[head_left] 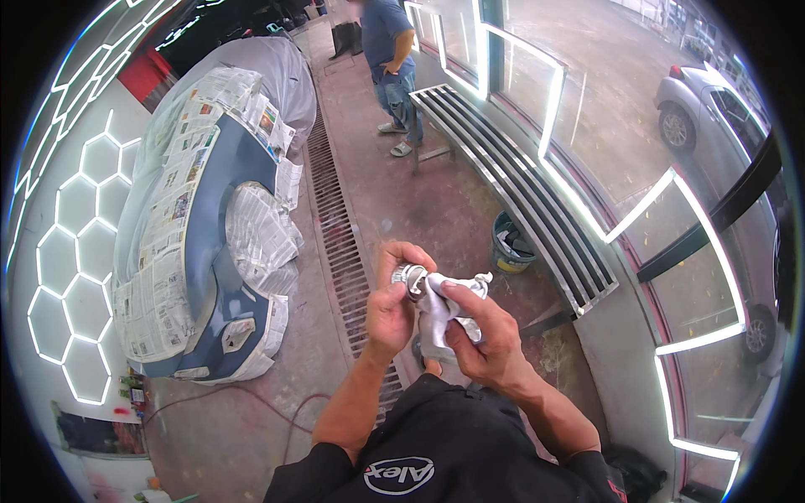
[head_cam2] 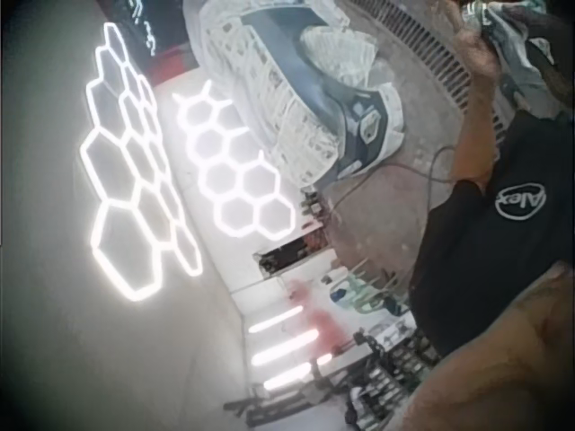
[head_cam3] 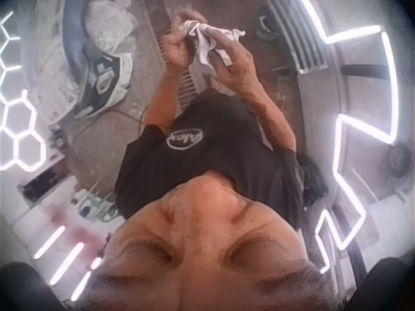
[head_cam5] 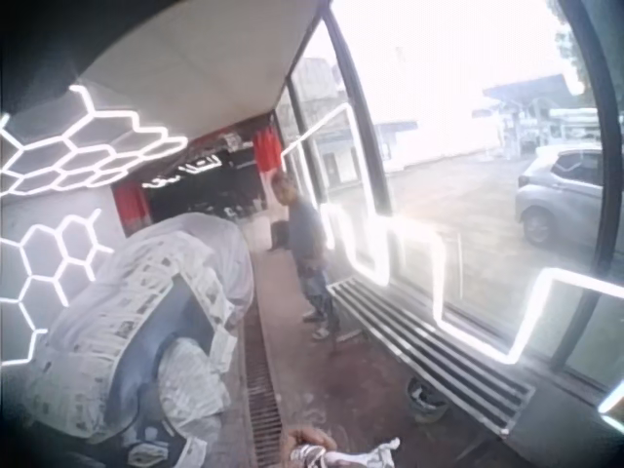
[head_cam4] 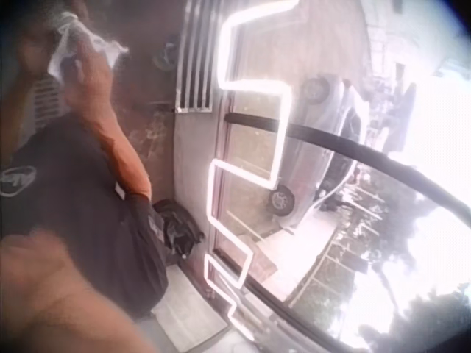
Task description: The person uses a spray gun to apply paint to a car part covered with newspaper and plastic. They then disassemble the spray gun, clean the nozzle with a cloth, and reassemble the tool.
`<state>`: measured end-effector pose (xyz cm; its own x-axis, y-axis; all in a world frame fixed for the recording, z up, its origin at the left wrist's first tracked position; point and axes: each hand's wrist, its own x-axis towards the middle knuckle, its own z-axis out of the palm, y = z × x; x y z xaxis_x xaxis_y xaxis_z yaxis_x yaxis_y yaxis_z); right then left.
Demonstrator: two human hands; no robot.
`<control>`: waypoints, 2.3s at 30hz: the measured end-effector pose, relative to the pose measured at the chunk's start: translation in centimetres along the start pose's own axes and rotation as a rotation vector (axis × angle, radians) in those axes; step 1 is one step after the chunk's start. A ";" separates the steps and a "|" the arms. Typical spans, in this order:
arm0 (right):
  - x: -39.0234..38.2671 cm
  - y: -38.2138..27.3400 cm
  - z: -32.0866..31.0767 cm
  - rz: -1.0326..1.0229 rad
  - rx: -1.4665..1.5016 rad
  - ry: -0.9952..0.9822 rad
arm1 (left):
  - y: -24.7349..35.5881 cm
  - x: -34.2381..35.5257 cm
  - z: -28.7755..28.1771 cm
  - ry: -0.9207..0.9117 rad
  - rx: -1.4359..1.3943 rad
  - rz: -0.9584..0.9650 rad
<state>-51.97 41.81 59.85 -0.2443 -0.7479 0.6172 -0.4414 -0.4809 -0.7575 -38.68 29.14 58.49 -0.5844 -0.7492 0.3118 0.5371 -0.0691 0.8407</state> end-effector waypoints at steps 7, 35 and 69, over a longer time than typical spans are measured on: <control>-0.7 3.3 1.1 -0.012 -0.257 0.123 | -2.0 0.4 3.6 0.073 -0.008 -0.152; -2.0 4.5 -2.6 0.083 0.138 0.324 | -3.1 2.4 -1.4 -0.103 -0.686 -0.185; 10.6 20.3 3.4 0.463 0.082 0.076 | -15.7 13.7 -7.8 0.318 0.016 -0.319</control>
<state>-60.57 22.56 50.26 -0.4633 -0.8580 0.2217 -0.2024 -0.1412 -0.9691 -50.39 14.89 46.08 -0.5019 -0.8574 -0.1134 0.3492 -0.3208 0.8804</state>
